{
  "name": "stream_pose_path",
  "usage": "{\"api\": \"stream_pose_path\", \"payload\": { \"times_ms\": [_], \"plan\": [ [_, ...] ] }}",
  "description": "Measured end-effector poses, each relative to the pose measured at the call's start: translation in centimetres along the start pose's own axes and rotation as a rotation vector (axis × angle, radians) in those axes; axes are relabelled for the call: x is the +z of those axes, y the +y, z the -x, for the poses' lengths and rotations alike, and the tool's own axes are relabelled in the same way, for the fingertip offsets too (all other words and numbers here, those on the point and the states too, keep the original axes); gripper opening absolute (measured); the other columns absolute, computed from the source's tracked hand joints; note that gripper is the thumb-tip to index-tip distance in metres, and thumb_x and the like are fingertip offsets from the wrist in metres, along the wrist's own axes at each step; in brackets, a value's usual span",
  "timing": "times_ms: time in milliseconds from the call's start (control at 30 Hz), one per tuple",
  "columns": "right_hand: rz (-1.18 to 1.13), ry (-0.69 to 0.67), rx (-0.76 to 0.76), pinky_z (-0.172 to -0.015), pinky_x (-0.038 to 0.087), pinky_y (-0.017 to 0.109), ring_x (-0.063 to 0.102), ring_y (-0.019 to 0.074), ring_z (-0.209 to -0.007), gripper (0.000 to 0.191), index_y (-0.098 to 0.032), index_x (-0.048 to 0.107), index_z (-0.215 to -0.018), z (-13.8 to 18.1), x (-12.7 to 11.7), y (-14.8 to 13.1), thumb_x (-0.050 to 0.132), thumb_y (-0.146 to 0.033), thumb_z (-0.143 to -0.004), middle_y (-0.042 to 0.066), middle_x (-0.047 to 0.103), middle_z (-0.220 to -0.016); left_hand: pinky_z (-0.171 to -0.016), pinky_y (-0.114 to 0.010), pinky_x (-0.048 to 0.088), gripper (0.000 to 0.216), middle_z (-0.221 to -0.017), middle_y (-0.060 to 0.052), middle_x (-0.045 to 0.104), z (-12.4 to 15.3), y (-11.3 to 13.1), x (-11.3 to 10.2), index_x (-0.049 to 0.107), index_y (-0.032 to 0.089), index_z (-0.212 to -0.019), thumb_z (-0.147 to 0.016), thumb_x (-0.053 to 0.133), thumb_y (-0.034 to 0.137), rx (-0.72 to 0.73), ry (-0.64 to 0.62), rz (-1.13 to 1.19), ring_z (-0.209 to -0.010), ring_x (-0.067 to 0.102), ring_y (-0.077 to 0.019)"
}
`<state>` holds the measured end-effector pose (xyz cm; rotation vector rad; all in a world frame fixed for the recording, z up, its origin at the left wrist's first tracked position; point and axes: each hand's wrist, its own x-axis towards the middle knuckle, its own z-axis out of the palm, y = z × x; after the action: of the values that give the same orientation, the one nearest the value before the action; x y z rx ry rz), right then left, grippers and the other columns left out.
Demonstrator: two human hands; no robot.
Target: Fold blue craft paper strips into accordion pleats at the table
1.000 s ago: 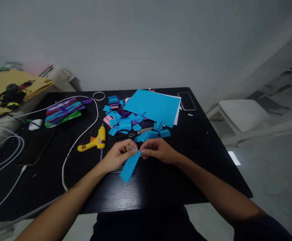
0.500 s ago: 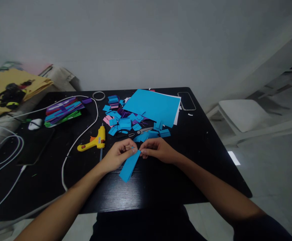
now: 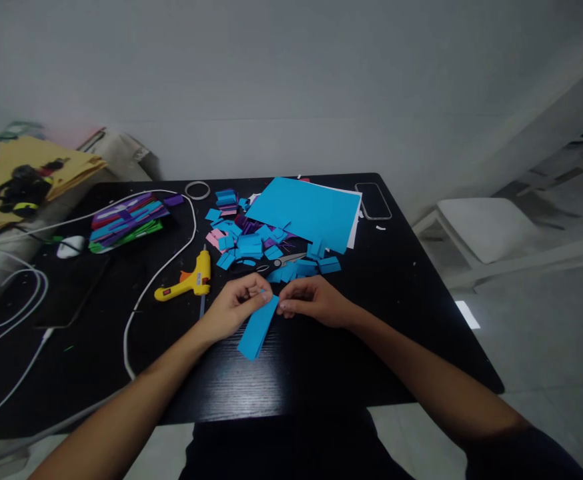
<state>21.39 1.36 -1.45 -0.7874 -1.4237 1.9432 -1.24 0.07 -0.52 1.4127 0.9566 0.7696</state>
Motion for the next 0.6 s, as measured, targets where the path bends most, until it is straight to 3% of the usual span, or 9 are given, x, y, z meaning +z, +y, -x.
{"api": "stream_pose_path", "payload": {
  "times_ms": [200, 600],
  "plan": [
    [0.011, 0.010, 0.004, -0.075, 0.057, 0.027, 0.070, 0.0128, -0.072, 0.024, -0.015, 0.077, -0.092, 0.04, -0.13, 0.05, 0.085, -0.034, -0.080, 0.003, 0.076, -0.080, -0.056, -0.020, 0.038, 0.029, -0.071, 0.000, 0.064, 0.08, 0.13, 0.07, 0.064, 0.014, -0.089, -0.094, 0.067, 0.042, -0.007, -0.056, 0.006, -0.059, 0.050, -0.0094],
    [0.017, -0.029, 0.001, -0.077, 0.057, 0.029, 0.071, 0.0136, -0.075, 0.023, -0.017, 0.078, -0.091, 0.02, -0.38, 0.07, 0.085, -0.034, -0.079, 0.003, 0.078, -0.082, -0.052, -0.019, 0.033, 0.030, -0.067, 0.002, 0.060, -0.02, 0.71, -0.15, 0.065, 0.013, -0.088, -0.094, 0.068, 0.042, -0.050, -0.130, 0.034, -0.055, 0.044, -0.0080]
  ]
}}
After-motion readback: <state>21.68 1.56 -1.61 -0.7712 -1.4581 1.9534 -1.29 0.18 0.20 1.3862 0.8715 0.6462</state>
